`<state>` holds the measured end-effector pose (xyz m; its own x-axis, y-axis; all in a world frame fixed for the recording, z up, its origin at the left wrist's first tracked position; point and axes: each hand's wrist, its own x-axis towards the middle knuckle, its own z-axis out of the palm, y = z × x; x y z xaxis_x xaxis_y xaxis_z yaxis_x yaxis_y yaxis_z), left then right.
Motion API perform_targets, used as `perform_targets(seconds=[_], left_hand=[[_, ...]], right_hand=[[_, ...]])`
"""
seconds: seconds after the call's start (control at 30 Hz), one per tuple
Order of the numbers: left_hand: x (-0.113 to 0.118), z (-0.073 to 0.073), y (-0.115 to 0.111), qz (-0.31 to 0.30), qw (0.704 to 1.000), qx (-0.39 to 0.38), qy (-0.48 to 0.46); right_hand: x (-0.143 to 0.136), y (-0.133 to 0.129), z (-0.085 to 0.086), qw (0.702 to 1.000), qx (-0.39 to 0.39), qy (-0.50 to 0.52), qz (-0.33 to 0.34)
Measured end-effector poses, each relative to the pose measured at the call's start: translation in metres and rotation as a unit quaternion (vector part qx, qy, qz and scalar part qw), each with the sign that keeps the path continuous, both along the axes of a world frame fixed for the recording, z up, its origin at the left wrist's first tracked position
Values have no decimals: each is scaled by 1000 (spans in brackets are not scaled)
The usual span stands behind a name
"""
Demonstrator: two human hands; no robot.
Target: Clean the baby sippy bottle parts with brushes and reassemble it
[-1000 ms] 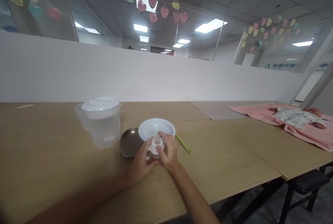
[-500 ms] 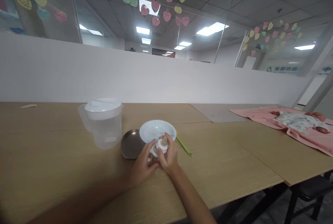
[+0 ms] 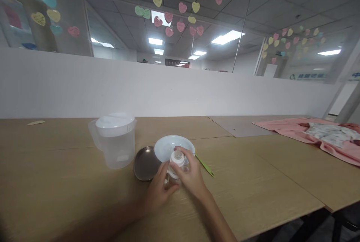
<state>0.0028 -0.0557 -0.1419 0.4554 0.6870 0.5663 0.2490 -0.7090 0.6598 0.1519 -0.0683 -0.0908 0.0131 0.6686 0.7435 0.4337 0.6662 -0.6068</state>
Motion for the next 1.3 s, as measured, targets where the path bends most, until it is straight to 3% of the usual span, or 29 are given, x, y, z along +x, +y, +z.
perform_targets(seconds=[0.13, 0.27, 0.43, 0.67, 0.87, 1.0, 1.13, 1.3], left_hand=[[0, 0, -1, -10, 1000, 12, -12], [0, -10, 3, 10, 1000, -1, -1], [0, -16, 6, 12, 1000, 3, 12], [-2, -14, 6, 15, 1000, 6, 11], [-2, -10, 2, 20, 1000, -10, 15], [0, -7, 2, 24, 999, -24, 14], [0, -7, 2, 30, 999, -29, 10], [0, -8, 1, 29, 999, -22, 5]], right_hand=[[-4, -10, -16, 996, 16, -84, -12], [-4, -12, -34, 997, 11, -15, -81], [0, -10, -34, 993, 60, 19, -100], [0, -6, -18, 994, 52, 58, -70], [8, 13, 27, 977, 96, 175, -69], [14, 41, 42, 968, 48, 241, -47], [17, 68, 22, 960, -55, 276, -3], [25, 94, -15, 960, -108, 257, -2]])
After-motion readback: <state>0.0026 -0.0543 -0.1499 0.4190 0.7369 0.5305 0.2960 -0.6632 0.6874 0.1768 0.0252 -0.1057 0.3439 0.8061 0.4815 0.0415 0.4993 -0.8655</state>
